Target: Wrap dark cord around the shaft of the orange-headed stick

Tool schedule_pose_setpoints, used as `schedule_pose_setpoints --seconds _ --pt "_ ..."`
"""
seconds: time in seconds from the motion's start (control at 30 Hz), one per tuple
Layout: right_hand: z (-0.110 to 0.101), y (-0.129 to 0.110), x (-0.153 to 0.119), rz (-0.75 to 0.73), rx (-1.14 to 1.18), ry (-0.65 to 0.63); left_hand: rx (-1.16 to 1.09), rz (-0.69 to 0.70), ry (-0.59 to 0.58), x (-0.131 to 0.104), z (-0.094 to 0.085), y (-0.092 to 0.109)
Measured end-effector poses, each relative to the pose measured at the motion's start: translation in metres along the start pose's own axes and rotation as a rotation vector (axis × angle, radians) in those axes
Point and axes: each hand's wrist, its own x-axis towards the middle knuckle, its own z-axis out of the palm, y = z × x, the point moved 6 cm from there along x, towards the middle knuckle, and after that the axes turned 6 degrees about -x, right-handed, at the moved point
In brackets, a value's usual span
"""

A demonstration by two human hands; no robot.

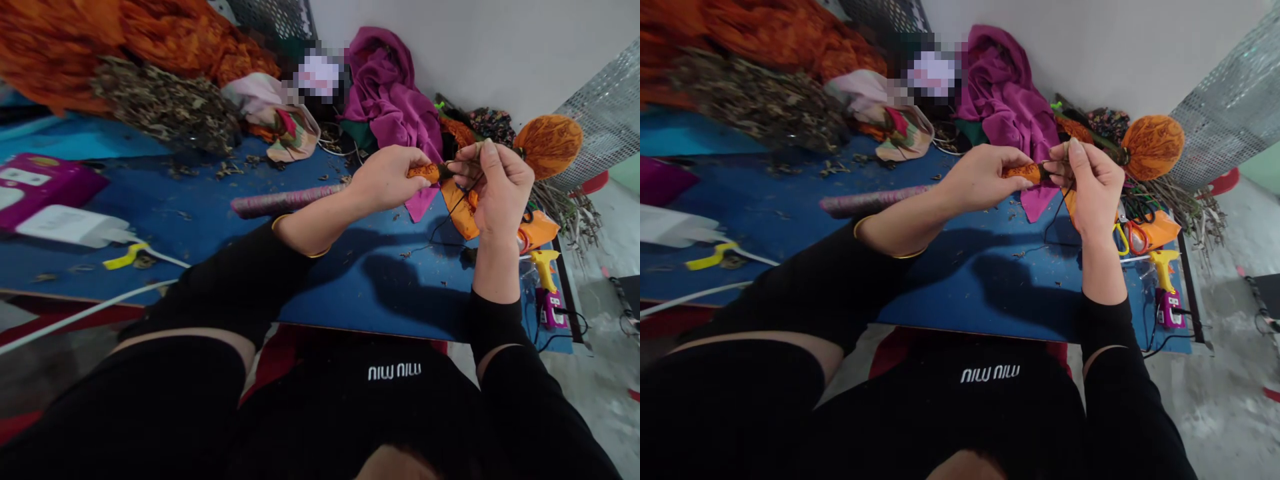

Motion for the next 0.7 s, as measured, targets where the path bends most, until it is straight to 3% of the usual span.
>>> schedule_pose_setpoints --seconds 0.37,0.7 --pt "-0.005 -0.004 0.001 -0.026 0.002 0.004 -0.080 -0.025 -0.026 0.002 -0.005 -0.001" --pt "0.007 0.027 0.010 0.135 -0.060 -0.043 0.346 -0.023 -0.036 -0.009 0.002 0.006"
